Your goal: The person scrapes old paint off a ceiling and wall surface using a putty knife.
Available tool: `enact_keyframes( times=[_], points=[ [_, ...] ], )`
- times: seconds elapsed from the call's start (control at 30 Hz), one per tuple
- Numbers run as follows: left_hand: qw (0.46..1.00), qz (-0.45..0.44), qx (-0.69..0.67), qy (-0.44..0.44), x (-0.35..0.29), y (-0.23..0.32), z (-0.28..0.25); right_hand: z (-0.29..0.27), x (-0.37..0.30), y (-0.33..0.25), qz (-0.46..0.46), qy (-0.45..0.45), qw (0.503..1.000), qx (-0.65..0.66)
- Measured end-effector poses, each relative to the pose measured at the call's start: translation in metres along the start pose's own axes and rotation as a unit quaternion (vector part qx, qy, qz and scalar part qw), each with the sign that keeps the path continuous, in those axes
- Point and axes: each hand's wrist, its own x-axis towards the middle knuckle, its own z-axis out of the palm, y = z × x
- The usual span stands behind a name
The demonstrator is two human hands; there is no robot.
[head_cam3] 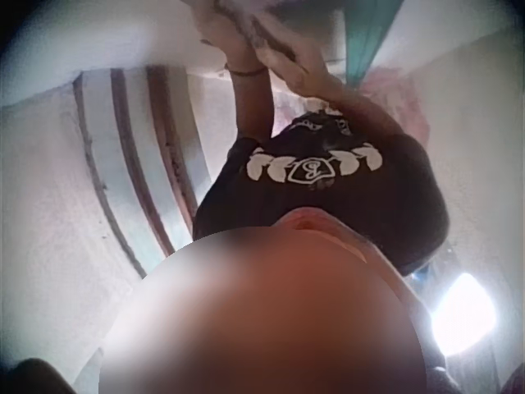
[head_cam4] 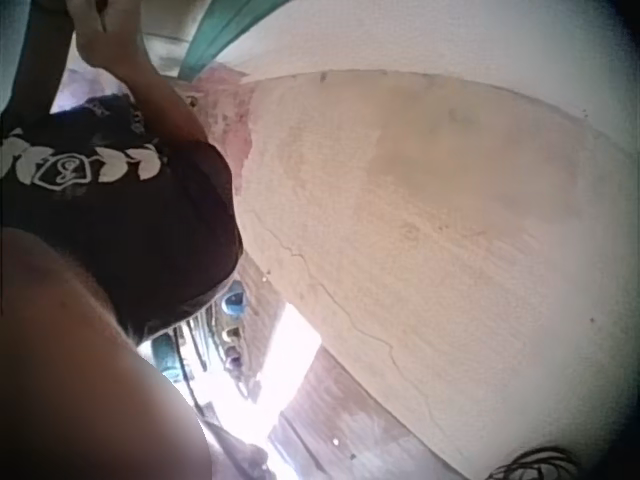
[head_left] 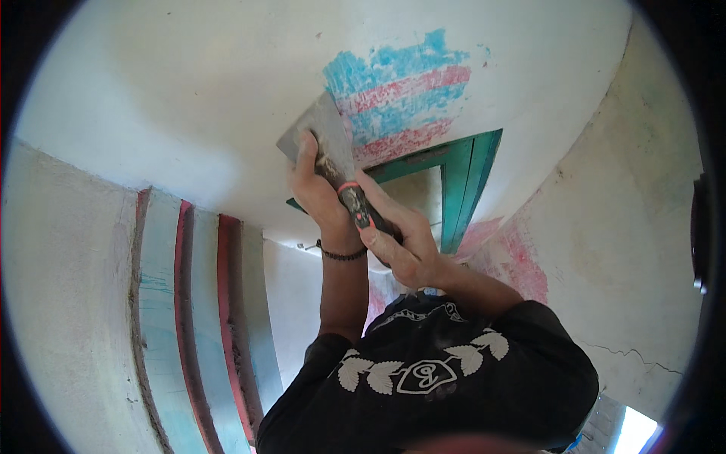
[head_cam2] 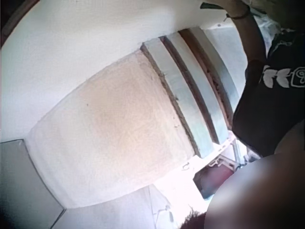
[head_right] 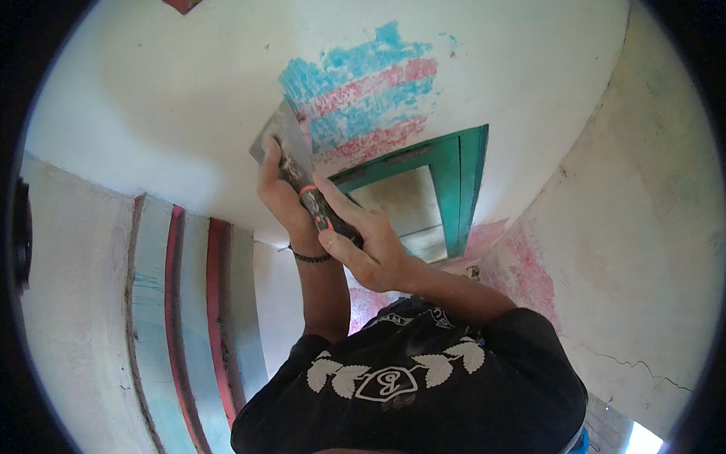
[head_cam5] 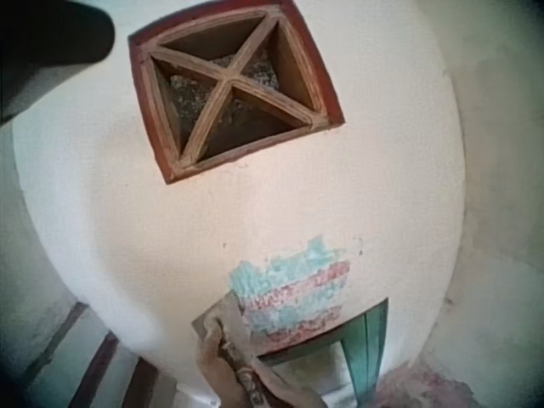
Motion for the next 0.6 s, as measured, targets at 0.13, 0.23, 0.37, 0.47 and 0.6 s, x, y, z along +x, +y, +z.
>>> enact_keyframes(
  times=[0.13, 0.23, 0.37, 0.47, 0.6],
  points=[
    [0.999, -0.003, -0.012, -0.031, -0.01, -0.004, 0.0, 0.001, -0.005, 0.009, 0.019, 0.009, 1.0, -0.009],
    [0.999, -0.021, -0.009, 0.024, -0.013, -0.014, -0.005, 0.0, -0.008, 0.022, -0.043, 0.029, 0.999, -0.006],
    [1.0, -0.008, -0.017, 0.002, -0.004, -0.003, 0.004, -0.002, 0.004, 0.009, -0.037, 0.016, 0.999, 0.007],
    [1.0, -0.018, -0.012, -0.009, -0.009, -0.003, 0.007, -0.004, 0.004, 0.011, -0.067, 0.022, 0.997, 0.005],
    [0.999, -0.052, 0.002, -0.012, -0.02, -0.014, -0.011, -0.001, -0.01, 0.019, -0.042, 0.037, 0.998, -0.006]
  ],
)
